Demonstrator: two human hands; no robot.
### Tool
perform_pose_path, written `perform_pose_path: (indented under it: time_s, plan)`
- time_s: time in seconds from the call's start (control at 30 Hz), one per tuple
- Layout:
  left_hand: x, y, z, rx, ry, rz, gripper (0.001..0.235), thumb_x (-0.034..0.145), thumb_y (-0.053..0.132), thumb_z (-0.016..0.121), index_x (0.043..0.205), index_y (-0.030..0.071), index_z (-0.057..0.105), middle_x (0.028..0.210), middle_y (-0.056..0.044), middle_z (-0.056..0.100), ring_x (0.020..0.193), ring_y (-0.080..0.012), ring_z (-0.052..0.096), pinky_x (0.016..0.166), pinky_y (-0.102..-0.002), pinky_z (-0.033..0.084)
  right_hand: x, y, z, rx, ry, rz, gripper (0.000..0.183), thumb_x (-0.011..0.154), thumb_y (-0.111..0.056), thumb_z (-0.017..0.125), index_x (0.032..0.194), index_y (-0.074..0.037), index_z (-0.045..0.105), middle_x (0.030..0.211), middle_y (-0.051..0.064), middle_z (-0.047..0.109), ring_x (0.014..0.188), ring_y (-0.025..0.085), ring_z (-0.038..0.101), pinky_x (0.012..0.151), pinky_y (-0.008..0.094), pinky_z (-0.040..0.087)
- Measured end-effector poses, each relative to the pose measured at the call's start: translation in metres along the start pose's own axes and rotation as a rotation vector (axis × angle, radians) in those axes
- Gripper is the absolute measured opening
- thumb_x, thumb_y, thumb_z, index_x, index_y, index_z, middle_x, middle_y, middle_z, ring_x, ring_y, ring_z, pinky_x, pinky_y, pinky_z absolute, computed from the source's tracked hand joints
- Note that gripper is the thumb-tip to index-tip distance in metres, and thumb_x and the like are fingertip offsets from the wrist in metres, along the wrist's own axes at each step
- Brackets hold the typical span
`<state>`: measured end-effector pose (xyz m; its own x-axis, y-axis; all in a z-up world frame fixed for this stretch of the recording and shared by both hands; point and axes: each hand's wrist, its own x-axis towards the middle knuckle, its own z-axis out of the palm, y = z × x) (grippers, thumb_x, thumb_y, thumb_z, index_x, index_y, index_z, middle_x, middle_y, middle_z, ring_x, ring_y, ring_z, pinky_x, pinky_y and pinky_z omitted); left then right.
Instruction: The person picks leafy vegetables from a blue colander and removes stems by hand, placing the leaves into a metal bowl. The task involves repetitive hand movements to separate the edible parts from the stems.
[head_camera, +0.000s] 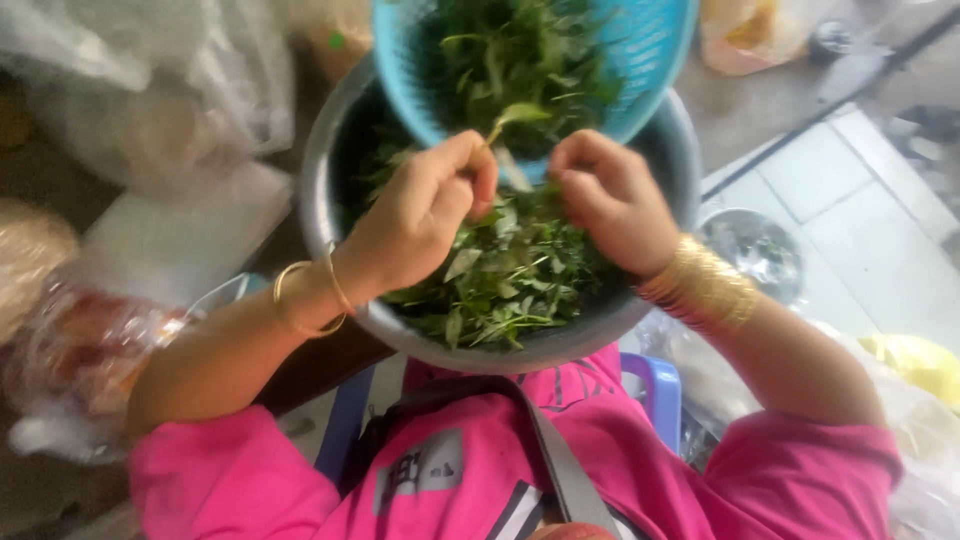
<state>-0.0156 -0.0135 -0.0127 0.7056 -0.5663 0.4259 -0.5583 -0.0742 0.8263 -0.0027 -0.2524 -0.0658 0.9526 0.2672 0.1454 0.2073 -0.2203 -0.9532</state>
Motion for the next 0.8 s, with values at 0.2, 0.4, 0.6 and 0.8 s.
perform_pose_path:
  time_s: [0.2,0.4,0.6,0.8]
  plan:
    - [0.010,-0.009,0.021,0.182,-0.007,-0.378,0.032,0.084,0.016,0.065,0.116,0.014,0.057,0.059,0.007,0.039,0.051,-0.0092,0.039,0.052,-0.030,0.038,-0.003,-0.007,0.006,0.086,0.088,-0.227,0.014,0.103,-0.026,0.055,0.100,-0.013,0.057,0.088,-0.005,0.056,0.072,0.005,0.045,0.063,0.021,0.039]
    - [0.009,-0.024,0.028,-0.232,-0.172,-0.476,0.012,0.093,0.010,0.070,0.101,0.002,0.076,0.078,-0.006,0.070,0.080,-0.0059,0.060,0.076,-0.031,0.060,-0.001,-0.011,0.007,0.433,0.190,-0.184,0.012,0.098,-0.016,0.053,0.103,-0.007,0.058,0.078,0.005,0.053,0.062,0.010,0.048,0.050,0.023,0.042]
    - [0.005,-0.013,0.015,-0.015,-0.152,-0.409,0.015,0.094,0.012,0.067,0.088,0.003,0.075,0.064,-0.011,0.069,0.062,-0.0206,0.066,0.067,-0.035,0.054,0.003,-0.014,-0.021,0.629,0.209,-0.100,0.007,0.094,-0.024,0.050,0.099,-0.019,0.050,0.080,0.003,0.050,0.061,0.008,0.040,0.050,0.022,0.039]
    - [-0.013,-0.022,-0.001,-0.070,-0.172,-0.445,0.020,0.097,0.019,0.066,0.083,0.007,0.075,0.063,-0.001,0.067,0.066,-0.0095,0.059,0.067,-0.027,0.049,0.013,0.003,-0.052,0.871,0.290,-0.023,0.007,0.097,-0.030,0.052,0.098,-0.029,0.045,0.066,-0.003,0.030,0.055,0.012,0.024,0.051,0.024,0.026]
